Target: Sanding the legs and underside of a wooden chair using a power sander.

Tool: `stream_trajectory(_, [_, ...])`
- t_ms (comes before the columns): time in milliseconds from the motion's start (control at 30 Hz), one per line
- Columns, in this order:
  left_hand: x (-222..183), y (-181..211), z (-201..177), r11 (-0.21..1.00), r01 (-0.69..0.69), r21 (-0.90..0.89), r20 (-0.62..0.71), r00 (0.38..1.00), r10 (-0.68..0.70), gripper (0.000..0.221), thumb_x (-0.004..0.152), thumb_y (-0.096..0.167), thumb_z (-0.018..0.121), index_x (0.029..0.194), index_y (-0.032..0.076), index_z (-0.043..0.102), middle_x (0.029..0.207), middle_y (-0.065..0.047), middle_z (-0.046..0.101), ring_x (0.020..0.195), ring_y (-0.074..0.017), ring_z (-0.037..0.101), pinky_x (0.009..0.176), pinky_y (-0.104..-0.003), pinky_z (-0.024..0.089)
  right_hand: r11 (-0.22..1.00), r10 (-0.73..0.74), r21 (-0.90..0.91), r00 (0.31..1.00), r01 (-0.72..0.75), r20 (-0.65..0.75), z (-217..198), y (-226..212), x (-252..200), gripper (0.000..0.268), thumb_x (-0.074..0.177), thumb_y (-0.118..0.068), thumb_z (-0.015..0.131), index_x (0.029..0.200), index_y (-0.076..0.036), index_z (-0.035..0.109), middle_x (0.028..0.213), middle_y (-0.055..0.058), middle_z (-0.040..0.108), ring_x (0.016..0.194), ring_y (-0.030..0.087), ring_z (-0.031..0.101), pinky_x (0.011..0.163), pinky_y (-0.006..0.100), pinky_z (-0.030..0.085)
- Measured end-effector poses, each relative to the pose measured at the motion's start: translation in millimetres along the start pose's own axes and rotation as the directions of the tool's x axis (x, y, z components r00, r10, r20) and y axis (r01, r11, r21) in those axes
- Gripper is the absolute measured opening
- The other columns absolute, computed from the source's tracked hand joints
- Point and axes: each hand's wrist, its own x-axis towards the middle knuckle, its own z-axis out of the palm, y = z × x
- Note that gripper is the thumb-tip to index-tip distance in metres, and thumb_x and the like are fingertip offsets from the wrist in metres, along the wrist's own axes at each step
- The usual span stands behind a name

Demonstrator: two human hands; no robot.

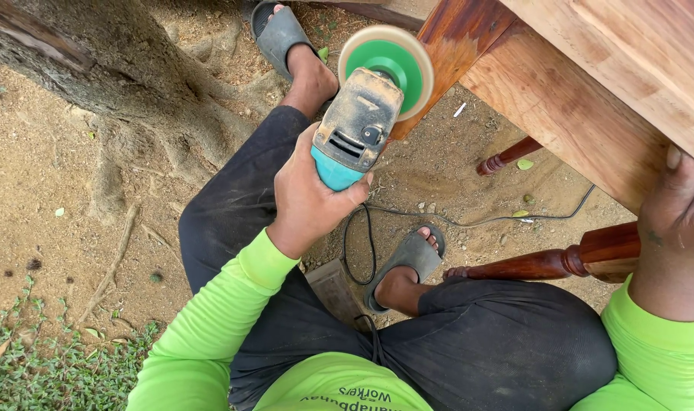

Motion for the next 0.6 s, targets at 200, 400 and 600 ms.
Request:
stream_trajectory(200, [2,4,-2,1.0,0.009,-0.023,0.002,1.0,-0.009,0.079,0.077,0.032,0.088,0.141,0.004,0.051,0.121,-0.016,0.073,0.112,-0.0314,0.075,0.094,-0.039,0.059,0.999,-0.006,0.042,1.0,0.006,-0.001,-2,4,-8,0.031,0.126,-0.008,0.038,0.137,0.013,0.057,0.128,0.027,0.07,0.119,0.034,0.073,0.104,0.036,0.06])
stream_trajectory(400, [3,7,-2,1.0,0.019,-0.006,0.008,1.0,-0.019,0.079,0.078,0.033,0.087,0.141,0.005,0.051,0.121,-0.016,0.073,0.113,-0.0311,0.075,0.094,-0.039,0.059,1.0,0.001,0.003,1.0,-0.001,0.003,-2,3,-9,0.029,0.129,-0.006,0.042,0.138,0.014,0.061,0.123,0.027,0.071,0.115,0.034,0.074,0.1,0.037,0.061])
stream_trajectory(600, [10,15,-2,0.999,-0.014,-0.041,-0.003,1.0,0.014,0.079,0.079,0.033,0.088,0.142,0.004,0.049,0.122,-0.016,0.073,0.113,-0.0311,0.075,0.094,-0.039,0.059,0.995,-0.05,-0.085,0.998,0.052,0.029,-9,1,-11,0.026,0.127,-0.006,0.041,0.137,0.014,0.054,0.129,0.027,0.07,0.121,0.033,0.072,0.105,0.035,0.061])
